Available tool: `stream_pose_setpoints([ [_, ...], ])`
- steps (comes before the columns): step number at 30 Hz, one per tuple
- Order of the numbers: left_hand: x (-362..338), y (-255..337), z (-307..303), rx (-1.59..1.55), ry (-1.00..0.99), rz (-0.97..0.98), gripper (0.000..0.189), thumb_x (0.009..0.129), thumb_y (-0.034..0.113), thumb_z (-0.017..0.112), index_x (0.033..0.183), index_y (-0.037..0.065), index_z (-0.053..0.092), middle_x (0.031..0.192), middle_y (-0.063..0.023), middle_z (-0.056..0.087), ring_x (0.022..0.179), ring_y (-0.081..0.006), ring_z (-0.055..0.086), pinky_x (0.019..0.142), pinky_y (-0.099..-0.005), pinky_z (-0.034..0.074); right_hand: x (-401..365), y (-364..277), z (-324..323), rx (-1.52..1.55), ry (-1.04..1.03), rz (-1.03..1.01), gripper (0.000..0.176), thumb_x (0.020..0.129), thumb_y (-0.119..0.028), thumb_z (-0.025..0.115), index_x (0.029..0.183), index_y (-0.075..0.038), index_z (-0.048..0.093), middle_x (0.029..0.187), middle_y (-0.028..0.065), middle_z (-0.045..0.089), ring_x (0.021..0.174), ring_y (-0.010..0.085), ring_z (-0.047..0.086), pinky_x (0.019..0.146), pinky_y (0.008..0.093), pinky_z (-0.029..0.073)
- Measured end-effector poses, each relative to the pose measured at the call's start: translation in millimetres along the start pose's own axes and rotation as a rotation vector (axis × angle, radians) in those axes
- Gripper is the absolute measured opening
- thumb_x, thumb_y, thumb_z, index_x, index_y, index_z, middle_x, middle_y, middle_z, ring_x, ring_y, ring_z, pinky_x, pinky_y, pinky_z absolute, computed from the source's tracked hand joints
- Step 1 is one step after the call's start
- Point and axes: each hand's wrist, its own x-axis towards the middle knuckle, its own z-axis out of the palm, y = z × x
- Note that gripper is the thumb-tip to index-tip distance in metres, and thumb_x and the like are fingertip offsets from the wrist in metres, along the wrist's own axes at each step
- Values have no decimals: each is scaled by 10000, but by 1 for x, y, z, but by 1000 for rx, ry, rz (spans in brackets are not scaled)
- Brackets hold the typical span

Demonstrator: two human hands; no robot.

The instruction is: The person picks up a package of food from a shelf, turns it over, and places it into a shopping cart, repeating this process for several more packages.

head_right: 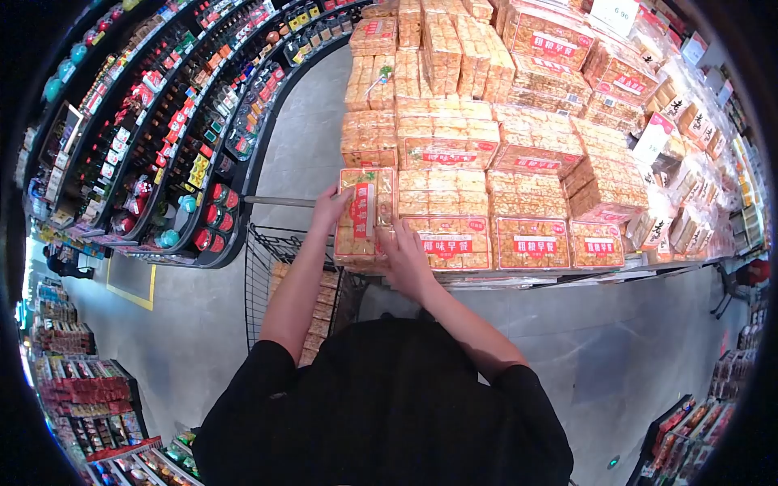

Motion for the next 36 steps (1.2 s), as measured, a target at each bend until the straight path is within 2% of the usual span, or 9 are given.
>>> stream_pose_setpoints([
  [8,-4,30,15,-118,6,40,607,1014,409,510,1415,-46,483,1373,-195,600,1230,-273,594,1020,-376,453,7,2,8,16,6,-6,968,659,-246,889,1481,-103,398,1521,312,322,1217,479,521,1003,502,469],
  [12,30,-51,0,-345,86,-23,611,1029,441,483,1387,-52,509,1366,-156,602,1265,-258,559,1049,-374,431,10,2,24,42,-34,36,992,639,-220,903,1491,-103,407,1526,315,318,1228,471,527,982,483,491],
  [15,-23,-28,-36,-196,205,-101,527,1014,413,547,1326,-10,582,1218,-148,670,1156,-205,610,1002,-347,463,12,3,26,23,-12,47,996,641,-200,908,1496,-106,406,1539,307,302,1234,462,534,959,461,514],
  [18,-55,-137,-94,-148,351,-13,364,967,298,654,1219,36,667,1083,-95,713,951,-173,660,823,-295,523,16,-6,22,14,-19,50,1003,645,-205,909,1500,-102,395,1550,307,283,1249,467,523,975,461,504],
  [21,-145,-209,-149,-308,609,-149,278,954,217,638,1149,23,678,1006,-59,727,855,-133,661,743,-271,516,0,-12,15,-46,107,-12,923,685,-203,896,1465,-50,428,1509,295,337,1211,448,532,1025,481,453],
  [25,-288,-377,-203,28,984,-484,445,886,368,698,1111,-14,668,974,-153,720,936,-243,694,822,-360,536,-47,0,12,87,232,-95,701,758,-89,819,1380,-48,499,1427,262,423,1236,406,511,1068,457,411],
  [30,-396,-375,-178,515,1080,-1079,697,788,502,772,1144,-82,633,1117,-236,687,1072,-341,665,907,-405,518,-93,1,29,181,-39,65,313,806,32,707,1104,-33,635,1186,173,600,1081,316,607,887,376,521],
  [33,-430,-398,-155,134,948,-947,853,753,568,791,1244,-91,562,1185,-247,659,1143,-363,634,956,-423,506,-96,-10,45,290,-219,140,213,817,44,689,1016,-30,668,1107,131,640,1002,268,643,782,334,550],
  [36,-421,-431,-135,39,909,-1351,1009,746,601,793,1397,-76,424,1252,-252,630,1181,-361,619,974,-429,505,-91,-19,57,326,-365,156,217,826,23,695,1031,-45,674,1115,112,642,997,245,649,769,328,555],
])
